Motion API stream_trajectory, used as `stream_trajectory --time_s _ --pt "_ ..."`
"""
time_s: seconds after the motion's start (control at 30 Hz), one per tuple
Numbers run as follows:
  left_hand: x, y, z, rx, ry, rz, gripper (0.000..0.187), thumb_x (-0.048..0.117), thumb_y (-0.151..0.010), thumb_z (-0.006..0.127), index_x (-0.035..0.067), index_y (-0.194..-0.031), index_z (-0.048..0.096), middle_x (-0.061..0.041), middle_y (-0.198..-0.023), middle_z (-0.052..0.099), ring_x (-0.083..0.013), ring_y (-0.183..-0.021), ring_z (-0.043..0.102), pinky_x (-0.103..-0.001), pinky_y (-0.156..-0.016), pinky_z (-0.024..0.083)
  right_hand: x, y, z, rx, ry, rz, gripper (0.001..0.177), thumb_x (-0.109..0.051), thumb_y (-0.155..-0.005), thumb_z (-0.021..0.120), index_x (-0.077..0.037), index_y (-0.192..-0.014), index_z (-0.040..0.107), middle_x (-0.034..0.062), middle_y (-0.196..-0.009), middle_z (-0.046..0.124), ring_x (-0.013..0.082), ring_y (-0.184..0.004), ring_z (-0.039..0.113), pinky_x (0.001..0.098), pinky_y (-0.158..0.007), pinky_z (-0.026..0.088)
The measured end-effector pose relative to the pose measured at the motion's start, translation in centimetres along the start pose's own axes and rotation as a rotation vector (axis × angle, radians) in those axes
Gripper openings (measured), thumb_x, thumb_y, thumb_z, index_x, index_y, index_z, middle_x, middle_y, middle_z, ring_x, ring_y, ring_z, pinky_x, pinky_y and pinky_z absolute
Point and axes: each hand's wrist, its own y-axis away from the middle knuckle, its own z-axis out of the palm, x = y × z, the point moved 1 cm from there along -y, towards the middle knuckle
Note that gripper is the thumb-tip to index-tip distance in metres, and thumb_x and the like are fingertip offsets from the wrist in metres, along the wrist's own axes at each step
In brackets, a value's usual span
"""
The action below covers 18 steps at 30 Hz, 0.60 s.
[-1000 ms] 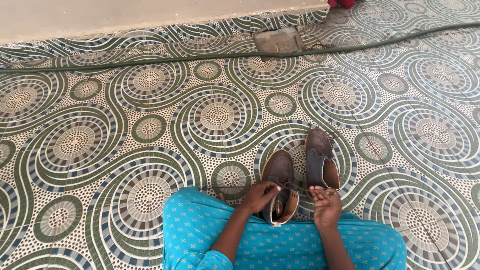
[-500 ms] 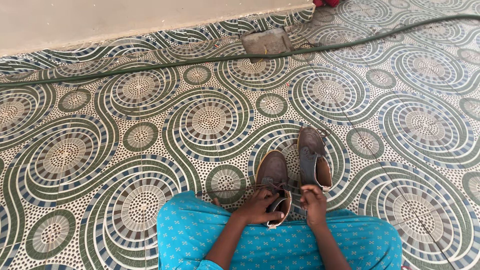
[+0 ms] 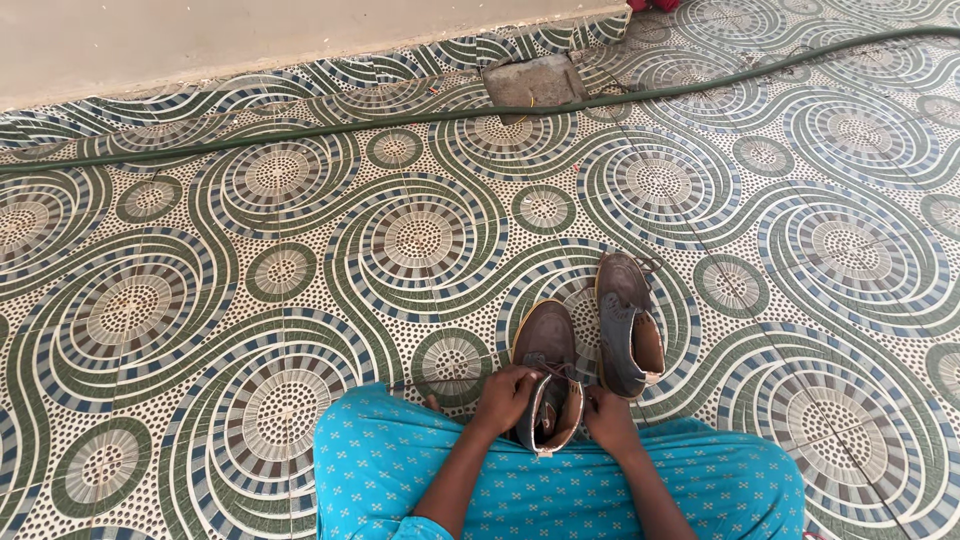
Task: The person sits on a patterned tile floor and repairs a brown leather shoe by hand. They thread a long shoelace through the eyelets, pull it tight, and tie a knot to secure the lacing.
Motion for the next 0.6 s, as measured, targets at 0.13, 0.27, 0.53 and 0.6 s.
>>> stream_trajectory --time_s 0.13,0.27,0.53,0.6 --pt "-1.0 0.0 0.2 0.130 -0.041 -0.011 0.015 0.013 -0.096 0.064 0.006 -0.103 0.075 -0.016 -0.104 0.075 -0.0338 -0.091 0.074 -0.045 -0.080 0.058 -1.3 0.0 -0.6 0.066 0.017 0.052 0.019 -0.014 -0.088 0.061 -0.003 -0.094 0.076 0.0229 -0.073 0.070 0.0376 -0.070 0.072 0.0454 -0.065 0.054" --pt "-1.0 0.1 0.0 0.184 -0.149 -0.021 0.019 0.007 -0.090 0.068 0.006 -0.108 0.072 -0.015 -0.105 0.073 -0.0356 -0.093 0.072 -0.046 -0.080 0.058 -1.7 0.1 -1.1 0.094 -0.125 0.175 0.020 -0.014 -0.089 0.058 -0.003 -0.093 0.075 0.0153 -0.066 0.069 0.0224 -0.059 0.067 0.0384 -0.059 0.051" --pt "1.7 0.3 -0.4 -0.005 0.136 0.212 0.054 -0.011 -0.083 0.061 0.011 -0.133 0.068 -0.015 -0.112 0.069 -0.0289 -0.103 0.071 -0.038 -0.084 0.059 0.9 -0.1 -0.6 0.127 -0.524 -0.016 0.019 -0.008 -0.091 0.051 0.001 -0.091 0.067 0.0062 -0.084 0.066 0.0114 -0.081 0.058 0.0272 -0.075 0.047" --pt "2.4 0.4 -0.3 -0.115 0.233 0.268 0.052 -0.011 -0.087 0.065 0.012 -0.134 0.068 -0.015 -0.114 0.068 -0.0282 -0.108 0.070 -0.036 -0.089 0.059 0.9 -0.2 -0.7 0.130 -0.594 -0.079 0.016 -0.008 -0.091 0.052 0.001 -0.091 0.065 0.0078 -0.093 0.066 0.0135 -0.084 0.057 0.0281 -0.078 0.047"
